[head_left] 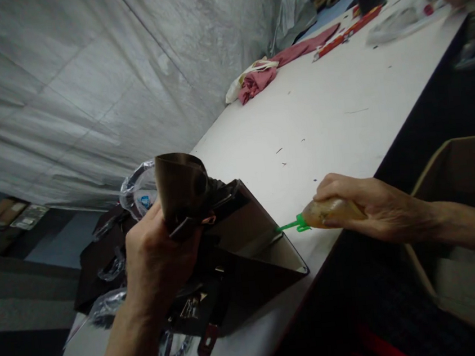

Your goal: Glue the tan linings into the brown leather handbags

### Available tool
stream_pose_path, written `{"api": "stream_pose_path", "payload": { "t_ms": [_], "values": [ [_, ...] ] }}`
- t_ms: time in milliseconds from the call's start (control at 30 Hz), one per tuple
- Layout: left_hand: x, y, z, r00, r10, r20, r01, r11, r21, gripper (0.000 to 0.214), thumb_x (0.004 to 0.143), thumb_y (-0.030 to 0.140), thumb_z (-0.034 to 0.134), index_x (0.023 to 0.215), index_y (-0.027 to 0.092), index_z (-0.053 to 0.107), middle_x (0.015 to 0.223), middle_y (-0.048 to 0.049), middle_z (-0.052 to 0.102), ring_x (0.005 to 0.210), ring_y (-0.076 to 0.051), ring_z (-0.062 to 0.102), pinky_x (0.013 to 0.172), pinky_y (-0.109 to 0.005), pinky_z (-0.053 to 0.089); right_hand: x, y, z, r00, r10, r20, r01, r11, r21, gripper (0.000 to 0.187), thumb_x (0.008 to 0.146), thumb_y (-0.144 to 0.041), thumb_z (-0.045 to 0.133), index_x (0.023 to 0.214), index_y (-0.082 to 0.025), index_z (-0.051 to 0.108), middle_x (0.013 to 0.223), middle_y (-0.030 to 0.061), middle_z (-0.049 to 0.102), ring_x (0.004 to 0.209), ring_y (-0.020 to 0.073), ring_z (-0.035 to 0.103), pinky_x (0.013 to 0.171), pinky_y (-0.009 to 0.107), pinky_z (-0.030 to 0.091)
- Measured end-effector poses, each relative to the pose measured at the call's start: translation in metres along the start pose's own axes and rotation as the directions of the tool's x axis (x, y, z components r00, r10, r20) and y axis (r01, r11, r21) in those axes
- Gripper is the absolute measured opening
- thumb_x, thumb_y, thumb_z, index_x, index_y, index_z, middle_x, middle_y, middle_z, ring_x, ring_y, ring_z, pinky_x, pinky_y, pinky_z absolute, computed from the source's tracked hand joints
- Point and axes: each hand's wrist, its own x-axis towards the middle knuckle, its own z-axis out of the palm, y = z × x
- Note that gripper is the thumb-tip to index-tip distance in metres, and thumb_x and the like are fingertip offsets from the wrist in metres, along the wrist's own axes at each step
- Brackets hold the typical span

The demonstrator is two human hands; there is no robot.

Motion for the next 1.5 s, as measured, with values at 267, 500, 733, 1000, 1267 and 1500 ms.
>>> {"api": "stream_pose_path", "payload": {
  "t_ms": [267, 500, 733, 1000, 1267, 1500],
  "values": [
    [-0.026, 0.063, 0.002, 0.865, -0.189, 0.464, 0.183, 0.981, 0.059, 0.011, 0.085, 0.025, 0.057, 0.089, 0.023, 0.067, 0.081, -0.0033, 0.069, 0.064, -0.019, 0.065, 0.055, -0.027, 0.037, -0.004, 0.014, 0.013, 0.988, -0.148, 0.041, 0.152, 0.982, -0.114, 0.02, 0.089, -0.033, 0.061, 0.108, -0.025, 0.059, 0.098, 0.0047, 0.061, 0.079, 0.0168, 0.061, 0.067, 0.03, 0.048],
    [-0.036, 0.051, -0.003, 0.776, -0.294, 0.559, 0.366, 0.93, -0.019, 0.022, 0.089, 0.029, 0.053, 0.074, 0.02, 0.066, 0.071, -0.0027, 0.069, 0.064, -0.018, 0.062, 0.056, -0.025, 0.035, 0.006, 0.024, 0.012, 0.998, 0.048, 0.034, -0.047, 0.998, -0.03, 0.033, 0.085, -0.052, 0.063, 0.101, -0.024, 0.059, 0.089, 0.0037, 0.061, 0.073, 0.0187, 0.059, 0.063, 0.032, 0.047],
    [-0.038, 0.045, 0.001, 0.802, -0.274, 0.53, 0.351, 0.935, -0.047, 0.023, 0.088, 0.033, 0.056, 0.073, 0.02, 0.068, 0.066, -0.0028, 0.067, 0.059, -0.016, 0.057, 0.054, -0.025, 0.033, 0.025, 0.019, 0.001, 0.978, 0.156, 0.139, -0.157, 0.988, -0.005, 0.039, 0.081, -0.058, 0.062, 0.092, -0.021, 0.058, 0.081, 0.0039, 0.061, 0.071, 0.0201, 0.055, 0.062, 0.033, 0.043],
    [-0.035, 0.04, 0.007, 0.818, -0.284, 0.501, 0.348, 0.937, -0.038, 0.029, 0.088, 0.038, 0.056, 0.07, 0.018, 0.067, 0.065, -0.0044, 0.066, 0.061, -0.017, 0.059, 0.055, -0.024, 0.033, 0.037, 0.014, -0.002, 0.975, 0.18, 0.13, -0.182, 0.983, 0.003, 0.043, 0.077, -0.058, 0.066, 0.095, -0.02, 0.059, 0.08, 0.0036, 0.063, 0.071, 0.0205, 0.056, 0.062, 0.032, 0.041],
    [-0.034, 0.034, 0.013, 0.803, -0.295, 0.517, 0.372, 0.927, -0.049, 0.025, 0.086, 0.035, 0.055, 0.071, 0.018, 0.067, 0.068, -0.005, 0.067, 0.067, -0.019, 0.061, 0.059, -0.026, 0.035, 0.044, 0.016, -0.005, 0.946, 0.225, 0.234, -0.242, 0.969, 0.047, 0.042, 0.077, -0.058, 0.064, 0.091, -0.019, 0.059, 0.079, 0.0037, 0.065, 0.072, 0.0201, 0.057, 0.063, 0.032, 0.041],
    [-0.033, 0.035, 0.014, 0.816, -0.274, 0.509, 0.353, 0.933, -0.065, 0.023, 0.086, 0.033, 0.056, 0.071, 0.018, 0.065, 0.068, -0.0039, 0.066, 0.063, -0.016, 0.057, 0.058, -0.025, 0.034, 0.05, 0.014, -0.01, 0.929, 0.253, 0.271, -0.264, 0.964, 0.004, 0.04, 0.077, -0.058, 0.063, 0.089, -0.021, 0.06, 0.079, 0.0036, 0.067, 0.072, 0.0216, 0.059, 0.063, 0.033, 0.042]
  ]
}}
